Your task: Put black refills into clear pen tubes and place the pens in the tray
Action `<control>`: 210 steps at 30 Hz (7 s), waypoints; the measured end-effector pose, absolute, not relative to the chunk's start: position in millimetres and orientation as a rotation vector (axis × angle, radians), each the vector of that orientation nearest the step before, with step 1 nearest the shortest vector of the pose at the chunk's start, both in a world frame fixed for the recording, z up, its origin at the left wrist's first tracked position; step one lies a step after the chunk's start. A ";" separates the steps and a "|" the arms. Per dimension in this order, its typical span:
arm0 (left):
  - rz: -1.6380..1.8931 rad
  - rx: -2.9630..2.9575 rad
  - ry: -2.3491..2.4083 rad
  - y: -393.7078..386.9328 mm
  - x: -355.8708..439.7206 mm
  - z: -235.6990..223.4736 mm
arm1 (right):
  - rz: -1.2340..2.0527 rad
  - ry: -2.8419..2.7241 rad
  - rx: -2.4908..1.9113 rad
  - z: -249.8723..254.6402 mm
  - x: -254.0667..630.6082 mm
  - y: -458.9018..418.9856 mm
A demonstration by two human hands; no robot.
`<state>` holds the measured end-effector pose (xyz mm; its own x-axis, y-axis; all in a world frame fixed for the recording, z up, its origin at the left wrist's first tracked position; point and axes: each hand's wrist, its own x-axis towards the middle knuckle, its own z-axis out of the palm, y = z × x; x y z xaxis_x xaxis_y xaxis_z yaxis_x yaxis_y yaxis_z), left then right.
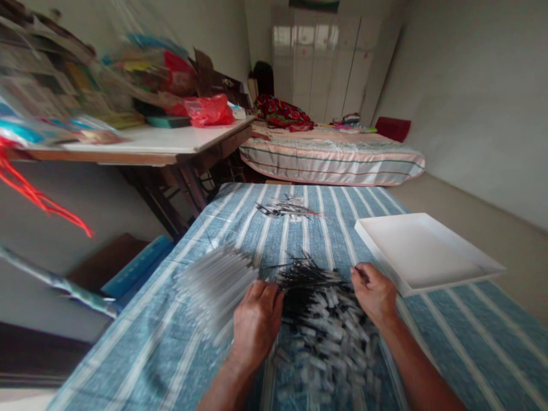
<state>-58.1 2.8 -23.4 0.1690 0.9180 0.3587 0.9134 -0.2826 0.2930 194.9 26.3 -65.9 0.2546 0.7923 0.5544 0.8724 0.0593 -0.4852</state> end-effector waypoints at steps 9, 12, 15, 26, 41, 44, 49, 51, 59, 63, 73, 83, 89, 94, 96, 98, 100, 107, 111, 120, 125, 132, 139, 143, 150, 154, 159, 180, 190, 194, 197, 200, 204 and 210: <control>0.504 2.511 1.516 -12.0 -30.8 -33.5 | 0.226 -1.893 -1.600 -71.2 188.1 29.2; 0.429 2.496 1.531 -12.2 -29.4 -33.5 | 0.288 -1.906 -1.614 -69.3 186.0 28.5; 0.391 2.494 1.563 -10.6 -30.0 -32.8 | 0.327 -1.889 -1.597 -66.9 183.5 27.5; 0.631 2.574 1.443 -7.2 -33.1 -35.4 | 0.310 -1.745 -1.533 -60.4 176.1 21.6; 0.874 2.765 1.006 -31.5 -20.1 -34.2 | -0.652 -1.561 -1.941 -62.5 249.8 -15.6; 0.765 2.796 0.906 -39.7 -16.8 -33.8 | -0.646 -1.572 -2.109 -66.5 260.7 -17.3; 0.616 2.881 0.734 -51.9 -14.6 -33.5 | -0.559 -1.630 -2.189 -76.2 267.2 -19.5; 0.575 2.903 0.734 -54.6 -15.5 -35.4 | -0.530 -1.650 -2.186 -76.7 267.1 -20.8; 0.542 2.963 0.857 -54.6 -16.5 -45.3 | -0.386 -1.733 -2.186 -68.7 246.3 -28.8; 0.583 2.996 0.862 -53.0 -14.6 -46.0 | -0.326 -1.760 -2.188 -67.5 228.5 -36.1; 0.577 3.095 0.841 -41.5 -13.9 -46.1 | -0.323 -1.750 -2.066 -70.9 210.5 -46.8; 0.671 3.084 0.843 -31.2 -14.5 -41.6 | -0.288 -1.683 -1.540 -98.7 172.5 -85.6; 0.685 3.031 0.933 -42.5 -15.5 -43.2 | -0.143 -1.610 -1.558 -106.7 158.8 -82.1; 0.608 2.994 0.956 -54.9 -24.1 -39.3 | -0.077 -1.527 -1.529 -104.6 151.7 -74.1; 0.571 2.995 0.944 -57.7 -28.0 -38.0 | -0.050 -1.517 -1.514 -102.6 147.8 -71.0; 0.530 2.996 0.936 -58.5 -31.3 -37.9 | -0.041 -1.500 -1.506 -100.5 143.8 -67.9; 0.498 2.995 0.934 -56.9 -33.7 -39.5 | -0.043 -1.486 -1.501 -98.4 140.1 -64.8; 0.539 3.009 0.909 -40.6 -32.3 -47.3 | -0.066 -1.467 -1.488 -91.7 131.8 -55.8; 0.580 2.998 0.899 -32.5 -27.8 -47.3 | -0.069 -1.459 -1.504 -89.7 127.9 -51.9; 0.687 2.928 0.881 -20.4 -24.7 -51.1 | -0.039 -1.467 -1.476 -89.8 124.8 -44.3; 0.723 2.862 0.888 -15.2 -26.3 -46.6 | -0.014 -1.467 -1.463 -85.1 120.1 -37.6; 0.852 2.814 0.909 -21.7 -38.7 -39.0 | -0.008 -1.519 -1.456 -74.2 122.9 -39.0; 0.846 2.790 1.435 -6.1 -56.1 -36.5 | -0.086 -1.628 -1.488 -55.5 135.2 -10.7; 0.585 2.724 1.793 2.7 -72.9 -23.7 | -0.096 -1.763 -1.630 -50.4 136.4 12.8; 0.213 2.479 1.894 2.4 -76.8 -8.2 | -0.165 -1.871 -1.951 -49.0 129.0 21.9; 0.189 2.468 1.828 -0.5 -66.9 -11.7 | -0.122 -1.875 -1.936 -51.3 130.3 20.6; 0.174 2.491 1.853 1.4 -61.0 -17.3 | -0.041 -1.866 -1.836 -55.5 132.6 21.0; 1.194 2.539 1.531 0.4 -56.8 -36.1 | 0.182 -1.938 -1.518 -45.6 150.7 36.4; 1.145 2.164 1.498 -0.1 -58.4 -40.5 | 0.273 -2.109 -1.623 -45.7 146.6 45.6; 1.150 2.162 1.436 1.8 -59.2 -41.7 | 0.313 -2.060 -1.501 -50.2 151.3 43.3; 1.125 2.153 1.403 1.2 -59.3 -40.3 | 0.326 -2.037 -1.443 -49.8 154.7 40.2; 1.123 2.143 1.394 0.3 -58.7 -39.7 | 0.366 -2.020 -1.346 -43.2 155.1 35.0; 1.124 2.136 1.396 0.8 -58.3 -41.4 | 0.499 -2.039 -1.292 -27.6 154.0 26.2; 1.087 2.099 1.495 2.6 -60.8 -44.6 | 0.611 -2.011 -1.322 -13.7 161.2 19.4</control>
